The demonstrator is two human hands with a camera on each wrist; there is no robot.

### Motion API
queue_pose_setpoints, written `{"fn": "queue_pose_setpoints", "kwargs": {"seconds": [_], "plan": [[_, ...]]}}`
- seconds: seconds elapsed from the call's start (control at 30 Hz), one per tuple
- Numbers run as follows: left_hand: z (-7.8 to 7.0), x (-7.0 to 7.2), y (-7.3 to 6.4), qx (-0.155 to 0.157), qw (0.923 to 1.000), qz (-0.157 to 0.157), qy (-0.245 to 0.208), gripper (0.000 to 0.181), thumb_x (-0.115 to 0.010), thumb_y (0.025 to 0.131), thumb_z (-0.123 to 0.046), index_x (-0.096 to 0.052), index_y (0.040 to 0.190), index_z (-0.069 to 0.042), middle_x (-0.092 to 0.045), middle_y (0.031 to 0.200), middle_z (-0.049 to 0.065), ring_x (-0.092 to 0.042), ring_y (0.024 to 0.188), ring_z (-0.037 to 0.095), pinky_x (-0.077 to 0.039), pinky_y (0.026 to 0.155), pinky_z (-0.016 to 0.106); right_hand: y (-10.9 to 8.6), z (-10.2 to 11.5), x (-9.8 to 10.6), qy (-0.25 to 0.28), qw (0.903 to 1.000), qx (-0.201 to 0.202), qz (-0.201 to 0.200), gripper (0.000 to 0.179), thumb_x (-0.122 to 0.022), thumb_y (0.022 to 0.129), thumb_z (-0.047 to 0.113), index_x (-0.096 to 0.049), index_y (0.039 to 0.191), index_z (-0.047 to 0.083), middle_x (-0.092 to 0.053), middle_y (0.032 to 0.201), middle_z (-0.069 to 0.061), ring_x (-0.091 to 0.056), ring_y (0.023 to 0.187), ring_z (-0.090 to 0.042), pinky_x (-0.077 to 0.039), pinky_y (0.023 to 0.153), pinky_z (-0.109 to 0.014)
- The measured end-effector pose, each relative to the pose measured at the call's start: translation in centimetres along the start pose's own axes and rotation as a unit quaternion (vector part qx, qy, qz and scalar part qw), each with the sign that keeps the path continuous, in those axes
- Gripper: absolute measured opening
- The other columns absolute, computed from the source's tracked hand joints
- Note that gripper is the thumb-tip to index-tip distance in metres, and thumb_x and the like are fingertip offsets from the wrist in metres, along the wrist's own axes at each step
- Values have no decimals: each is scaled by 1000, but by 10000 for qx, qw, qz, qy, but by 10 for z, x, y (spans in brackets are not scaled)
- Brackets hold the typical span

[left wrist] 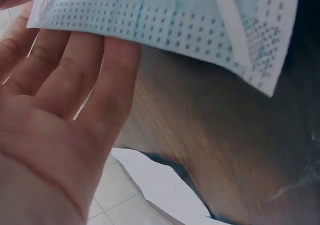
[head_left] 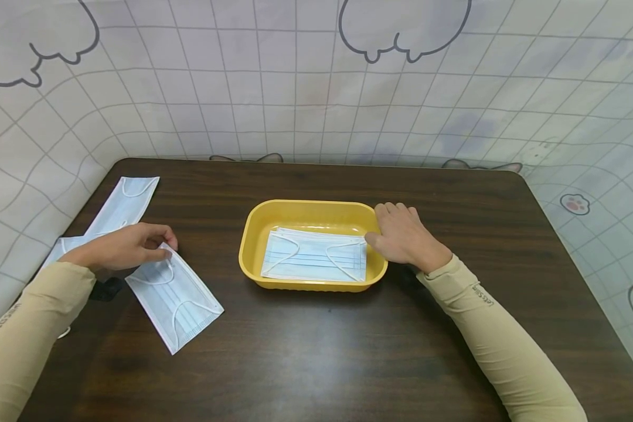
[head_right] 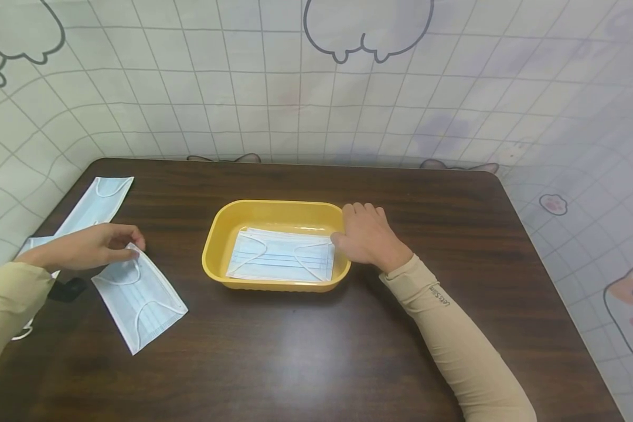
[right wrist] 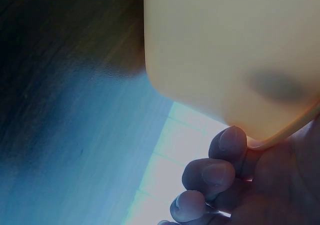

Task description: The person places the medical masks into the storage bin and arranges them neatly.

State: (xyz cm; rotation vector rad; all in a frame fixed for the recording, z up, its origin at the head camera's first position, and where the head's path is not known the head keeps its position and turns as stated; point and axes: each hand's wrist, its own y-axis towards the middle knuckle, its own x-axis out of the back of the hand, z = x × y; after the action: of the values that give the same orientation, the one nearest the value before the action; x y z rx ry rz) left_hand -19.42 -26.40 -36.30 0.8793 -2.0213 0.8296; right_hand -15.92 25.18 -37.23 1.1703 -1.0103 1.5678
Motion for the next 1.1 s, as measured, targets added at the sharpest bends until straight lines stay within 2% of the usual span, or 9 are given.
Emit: {"fn": "queue_pose_setpoints", "kwargs": {"seconds": [0.17, 0.4, 0.57, 0.77, 0.9, 1.0, 1.1], "plan": [[0, -1, -1, 97, 9999, -10, 41, 11, -64, 99, -8, -67, 109, -9, -69, 109, 1, -57, 94, 2, -49, 82, 18, 0, 0, 0, 1, 10000, 3, -10, 34, -48, 96, 31, -53, 111, 1, -53, 93, -12, -46, 90, -32, -33, 84, -44], [1, -1, -4, 217, 9995, -67, -236, 12, -59, 102, -11, -63, 113, -8, -69, 104, 3, -54, 88, 5, -41, 76, 23, 0, 0, 0, 15, 10000, 5, 2, 36, -48, 97, 31, -53, 113, 0, -53, 94, -12, -46, 90, -32, -33, 83, -44], [1, -3, -5, 368, 9990, -68, -248, 15, -57, 105, -16, -62, 116, -9, -69, 112, 4, -54, 94, 7, -42, 79, 23, 0, -1, -1, 46, 10000, 8, 12, 35, -48, 97, 32, -53, 112, 0, -52, 93, -12, -46, 90, -32, -32, 84, -44], [0, -4, -7, 510, 9977, 49, -442, 31, -68, 99, -24, -61, 125, -7, -72, 116, 4, -58, 95, 7, -44, 81, 20, 0, 0, -1, 35, 10000, 17, -4, 34, -47, 96, 32, -52, 110, 1, -51, 92, -11, -45, 89, -31, -32, 83, -43], [1, -3, -8, 567, 9960, 213, -661, 44, -73, 95, -22, -58, 131, -4, -73, 120, 10, -62, 93, 9, -47, 79, 20, 0, 0, -1, 36, 10000, 11, -5, 34, -47, 96, 32, -53, 111, 1, -52, 92, -11, -45, 90, -32, -32, 83, -43], [2, -4, -9, 558, 9952, 240, -767, 42, -73, 95, -18, -57, 131, -3, -74, 118, 11, -64, 90, 9, -48, 77, 20, 0, 0, -1, 30, 10000, -1, 6, 35, -48, 96, 32, -53, 112, 1, -52, 94, -12, -46, 91, -32, -33, 84, -44], [4, -5, -10, 457, 9958, 146, -786, 36, -73, 95, -15, -60, 126, -3, -74, 109, 9, -62, 84, 6, -48, 75, 21, 0, 0, -1, 20, 10000, -13, 17, 35, -48, 96, 32, -53, 112, 1, -52, 94, -12, -46, 91, -32, -33, 84, -44]]}}
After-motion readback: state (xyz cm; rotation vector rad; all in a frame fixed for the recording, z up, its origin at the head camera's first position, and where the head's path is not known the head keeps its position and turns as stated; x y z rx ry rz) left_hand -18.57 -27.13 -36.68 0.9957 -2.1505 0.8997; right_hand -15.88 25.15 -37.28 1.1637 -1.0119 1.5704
